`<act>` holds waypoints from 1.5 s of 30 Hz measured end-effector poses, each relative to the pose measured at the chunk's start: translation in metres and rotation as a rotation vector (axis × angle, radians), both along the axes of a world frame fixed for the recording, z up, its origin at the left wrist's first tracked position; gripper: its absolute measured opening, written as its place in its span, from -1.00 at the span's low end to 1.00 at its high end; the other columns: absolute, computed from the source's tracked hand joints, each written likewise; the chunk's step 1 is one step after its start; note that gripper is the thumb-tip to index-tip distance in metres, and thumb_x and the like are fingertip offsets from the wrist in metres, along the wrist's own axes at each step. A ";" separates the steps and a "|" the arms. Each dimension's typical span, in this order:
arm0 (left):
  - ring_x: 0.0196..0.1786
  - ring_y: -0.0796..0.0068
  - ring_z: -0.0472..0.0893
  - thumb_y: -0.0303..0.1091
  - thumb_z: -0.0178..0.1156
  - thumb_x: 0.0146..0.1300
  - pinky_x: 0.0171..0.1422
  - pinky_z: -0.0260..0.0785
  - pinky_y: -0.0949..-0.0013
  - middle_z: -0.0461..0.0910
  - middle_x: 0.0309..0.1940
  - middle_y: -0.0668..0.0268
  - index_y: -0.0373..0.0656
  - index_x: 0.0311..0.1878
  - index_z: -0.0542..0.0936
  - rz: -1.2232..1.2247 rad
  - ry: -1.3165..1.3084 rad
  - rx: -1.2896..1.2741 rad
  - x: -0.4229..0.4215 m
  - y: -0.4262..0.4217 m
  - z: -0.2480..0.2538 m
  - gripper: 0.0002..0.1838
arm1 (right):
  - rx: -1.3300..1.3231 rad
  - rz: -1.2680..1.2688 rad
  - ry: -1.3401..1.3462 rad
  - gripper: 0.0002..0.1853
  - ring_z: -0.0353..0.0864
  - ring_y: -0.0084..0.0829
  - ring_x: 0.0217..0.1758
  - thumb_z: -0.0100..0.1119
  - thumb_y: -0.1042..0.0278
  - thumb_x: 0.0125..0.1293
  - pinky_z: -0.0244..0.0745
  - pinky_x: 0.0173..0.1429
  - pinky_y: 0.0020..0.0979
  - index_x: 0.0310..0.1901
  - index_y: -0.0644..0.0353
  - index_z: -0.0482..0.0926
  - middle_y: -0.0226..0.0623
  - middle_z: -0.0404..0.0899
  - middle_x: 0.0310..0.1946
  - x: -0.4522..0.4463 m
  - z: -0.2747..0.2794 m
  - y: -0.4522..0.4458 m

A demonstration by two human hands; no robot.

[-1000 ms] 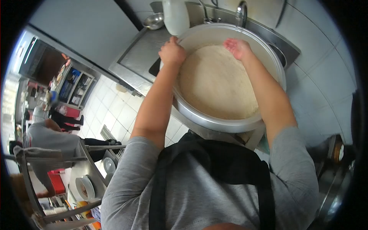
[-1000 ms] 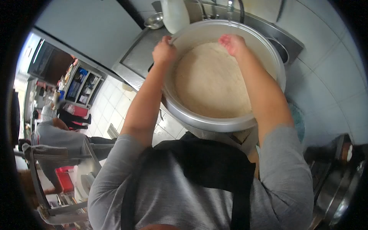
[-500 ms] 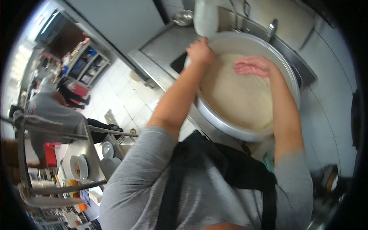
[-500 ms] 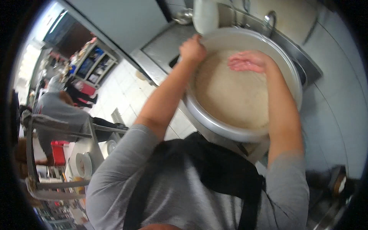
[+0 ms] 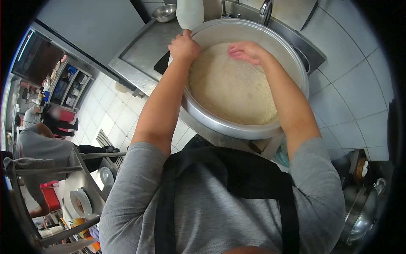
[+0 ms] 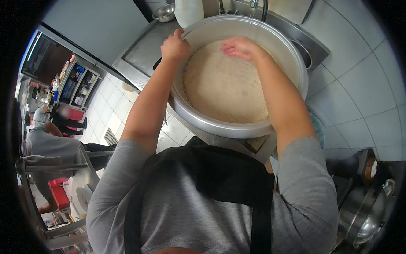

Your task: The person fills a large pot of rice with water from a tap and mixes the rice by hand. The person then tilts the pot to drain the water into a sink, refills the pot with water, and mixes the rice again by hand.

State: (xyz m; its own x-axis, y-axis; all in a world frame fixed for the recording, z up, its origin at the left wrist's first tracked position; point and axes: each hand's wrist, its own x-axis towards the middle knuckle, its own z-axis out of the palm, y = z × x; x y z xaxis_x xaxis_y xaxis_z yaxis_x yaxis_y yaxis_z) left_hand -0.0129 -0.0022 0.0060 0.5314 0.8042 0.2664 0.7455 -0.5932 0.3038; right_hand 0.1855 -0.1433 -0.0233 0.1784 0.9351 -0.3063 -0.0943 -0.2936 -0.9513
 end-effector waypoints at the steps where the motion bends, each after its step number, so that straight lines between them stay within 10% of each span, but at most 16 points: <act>1: 0.11 0.06 0.46 -0.26 0.05 0.05 0.17 0.25 0.05 0.48 0.04 0.13 0.04 0.21 0.36 0.000 -0.006 -0.004 0.000 0.001 0.000 -0.45 | -0.002 -0.215 -0.060 -0.62 0.52 -0.25 0.06 -0.11 0.32 0.38 0.40 0.18 -0.34 0.11 0.39 0.40 -0.05 0.52 -0.02 0.010 -0.004 0.001; 8: 0.15 0.08 0.44 -0.14 0.14 0.02 0.20 0.30 0.12 0.39 0.13 0.13 0.02 0.25 0.32 -0.053 0.058 -0.047 -0.002 0.009 0.007 -0.36 | 0.182 -0.032 0.228 -0.65 0.56 -0.20 -0.02 -0.03 0.31 0.33 0.46 0.13 -0.29 -0.02 0.43 0.48 0.03 0.53 -0.08 0.019 0.023 -0.022; 12: 0.18 0.10 0.46 0.01 0.24 -0.02 0.24 0.31 0.18 0.41 0.15 0.03 -0.10 0.29 0.30 -0.182 0.010 -0.335 -0.011 0.069 0.006 -0.21 | -0.155 -0.764 -0.292 -0.68 0.60 -0.10 -0.10 -0.04 0.31 0.28 0.50 0.02 -0.25 -0.06 0.32 0.55 0.03 0.58 -0.12 0.096 -0.027 -0.029; 17: 0.17 0.10 0.47 0.00 0.24 -0.01 0.21 0.32 0.25 0.48 0.09 -0.05 -0.24 0.23 0.37 -0.316 -0.057 -0.410 -0.001 0.088 -0.012 -0.25 | -0.521 -0.637 -1.231 -0.69 0.59 -0.03 -0.08 -0.07 0.33 0.18 0.44 0.03 -0.16 -0.23 0.31 0.63 0.05 0.57 -0.12 0.089 -0.033 -0.044; 23: 0.09 0.10 0.52 -0.09 0.22 0.04 0.19 0.31 0.27 0.49 0.06 -0.06 -0.30 0.23 0.36 -0.375 -0.182 -0.505 -0.015 0.080 -0.005 -0.29 | -0.396 -0.457 -1.481 -0.67 0.58 -0.03 -0.05 -0.03 0.25 0.17 0.43 0.07 -0.16 -0.22 0.30 0.63 0.07 0.58 -0.15 0.127 -0.094 0.021; 29: 0.04 0.14 0.55 -0.13 0.23 0.05 0.16 0.32 0.29 0.52 0.01 -0.05 -0.30 0.20 0.39 -0.391 -0.236 -0.581 -0.019 0.081 -0.008 -0.33 | -0.077 -0.092 -1.193 -0.73 0.61 -0.14 -0.25 0.08 0.21 0.11 0.46 -0.14 -0.18 -0.33 0.25 0.63 0.03 0.61 -0.31 0.028 -0.090 0.148; 37: 0.05 0.09 0.54 -0.14 0.26 0.01 0.15 0.34 0.27 0.52 0.01 -0.07 -0.29 0.20 0.39 -0.389 -0.220 -0.504 -0.019 0.077 -0.006 -0.32 | -0.102 0.905 -1.208 -0.67 0.59 -0.12 -0.20 0.17 0.06 -0.03 0.47 -0.07 -0.15 -0.32 0.10 0.66 -0.11 0.61 -0.36 -0.147 -0.028 0.066; 39: 0.09 0.08 0.52 -0.10 0.25 0.00 0.18 0.33 0.27 0.50 0.04 -0.05 -0.25 0.21 0.39 -0.364 -0.217 -0.567 -0.020 0.078 -0.007 -0.30 | 0.329 0.907 -1.080 -0.72 0.55 -0.12 -0.16 0.23 0.11 -0.11 0.46 -0.07 -0.21 -0.42 0.13 0.67 -0.18 0.61 -0.35 -0.139 -0.040 0.024; 43: 0.12 0.14 0.51 -0.17 0.26 -0.02 0.22 0.29 0.33 0.47 0.08 -0.08 -0.32 0.24 0.33 -0.385 -0.368 -0.654 -0.022 0.080 -0.019 -0.26 | 0.085 1.232 -1.306 -0.70 0.55 -0.22 -0.08 0.24 0.19 -0.07 0.48 -0.05 -0.22 -0.23 0.00 0.69 -0.26 0.60 -0.20 -0.098 -0.011 -0.012; 45: 0.15 0.16 0.48 -0.23 0.27 -0.03 0.24 0.27 0.34 0.44 0.12 -0.09 -0.37 0.26 0.29 -0.402 -0.412 -0.747 -0.022 0.083 -0.030 -0.23 | 0.203 0.905 -1.340 -0.76 0.57 -0.24 -0.12 0.21 0.36 -0.03 0.48 -0.05 -0.22 -0.26 0.02 0.69 -0.24 0.61 -0.27 -0.050 -0.026 -0.029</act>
